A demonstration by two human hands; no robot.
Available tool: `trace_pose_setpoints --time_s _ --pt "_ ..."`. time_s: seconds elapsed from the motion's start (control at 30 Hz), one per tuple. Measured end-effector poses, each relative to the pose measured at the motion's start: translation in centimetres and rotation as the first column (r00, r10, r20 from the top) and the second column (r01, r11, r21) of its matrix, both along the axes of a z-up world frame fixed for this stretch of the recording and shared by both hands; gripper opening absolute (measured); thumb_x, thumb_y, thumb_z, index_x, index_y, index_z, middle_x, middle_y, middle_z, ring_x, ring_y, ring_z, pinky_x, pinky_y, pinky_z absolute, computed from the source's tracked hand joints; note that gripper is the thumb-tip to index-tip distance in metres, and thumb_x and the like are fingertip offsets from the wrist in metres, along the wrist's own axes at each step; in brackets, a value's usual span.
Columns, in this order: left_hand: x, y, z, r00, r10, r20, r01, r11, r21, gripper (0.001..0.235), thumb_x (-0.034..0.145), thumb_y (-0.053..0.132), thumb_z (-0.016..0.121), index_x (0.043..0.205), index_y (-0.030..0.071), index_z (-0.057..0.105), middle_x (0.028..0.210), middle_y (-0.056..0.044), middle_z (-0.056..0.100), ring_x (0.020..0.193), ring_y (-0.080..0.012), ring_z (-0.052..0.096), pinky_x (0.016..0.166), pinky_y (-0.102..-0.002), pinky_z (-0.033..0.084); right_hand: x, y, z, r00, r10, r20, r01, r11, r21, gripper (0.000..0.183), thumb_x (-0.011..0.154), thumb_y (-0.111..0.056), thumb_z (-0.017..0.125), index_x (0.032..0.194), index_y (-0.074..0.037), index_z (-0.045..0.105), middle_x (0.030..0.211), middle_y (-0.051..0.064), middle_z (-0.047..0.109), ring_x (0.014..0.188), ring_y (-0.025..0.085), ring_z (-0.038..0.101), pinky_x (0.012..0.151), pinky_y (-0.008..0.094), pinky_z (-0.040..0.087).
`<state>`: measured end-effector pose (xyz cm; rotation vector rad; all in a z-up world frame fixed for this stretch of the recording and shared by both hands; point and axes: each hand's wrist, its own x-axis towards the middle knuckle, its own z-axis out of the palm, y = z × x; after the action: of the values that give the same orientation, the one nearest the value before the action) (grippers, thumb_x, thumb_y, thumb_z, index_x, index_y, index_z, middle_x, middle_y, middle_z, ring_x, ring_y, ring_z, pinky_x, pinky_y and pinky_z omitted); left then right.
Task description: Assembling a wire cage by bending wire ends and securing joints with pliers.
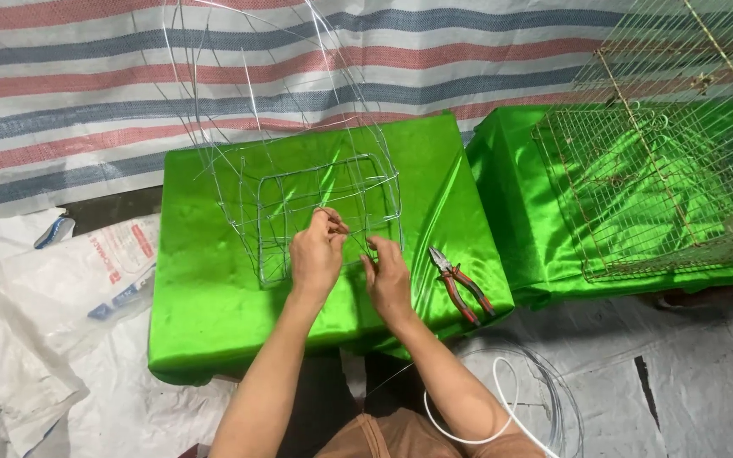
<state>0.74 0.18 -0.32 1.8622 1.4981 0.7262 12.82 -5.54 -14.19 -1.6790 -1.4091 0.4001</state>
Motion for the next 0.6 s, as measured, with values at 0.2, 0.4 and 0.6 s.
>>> trace_pose_setpoints --time_s 0.2,0.4,0.6 --pt "0.3 -0.5 -1.2 0.999 -0.020 0.028 0.017 0.996 0.092 0.029 0.085 -0.010 0.072 0.110 -0.001 0.062 0.097 -0.019 0.077 0.087 -0.0348 0.077 0.084 -0.051 0.060 -2.0 -1.2 1.1 0.999 0.032 -0.043 -0.027 0.993 0.112 0.034 0.097 0.001 0.063 0.130 -0.010 0.063 0.104 0.015 0.068 0.098 0.032 0.073 0.086 0.041 0.064" --pt "-0.5 -0.2 -5.9 0.994 -0.093 -0.054 0.101 0.980 0.174 0.033 0.086 -0.003 0.071 0.115 0.006 0.058 0.097 -0.011 0.079 0.085 -0.0347 0.077 0.078 -0.052 0.058 -1.6 -1.8 0.5 0.989 0.113 -0.100 -0.110 0.993 0.038 0.045 0.095 0.009 0.060 0.136 -0.008 0.067 0.080 0.013 0.077 0.079 0.028 0.076 0.078 0.041 0.063" --pt "-0.9 -1.3 -6.9 0.990 -0.092 -0.105 0.108 0.982 0.156 0.020 0.092 -0.002 0.067 0.110 0.006 0.063 0.094 -0.013 0.079 0.084 -0.0341 0.077 0.077 -0.047 0.061 -1.5 -3.1 2.0 0.982 0.151 -0.116 -0.166 0.977 -0.134 0.052 0.093 0.009 0.060 0.139 -0.013 0.065 0.072 0.008 0.078 0.066 0.019 0.074 0.072 0.036 0.061"
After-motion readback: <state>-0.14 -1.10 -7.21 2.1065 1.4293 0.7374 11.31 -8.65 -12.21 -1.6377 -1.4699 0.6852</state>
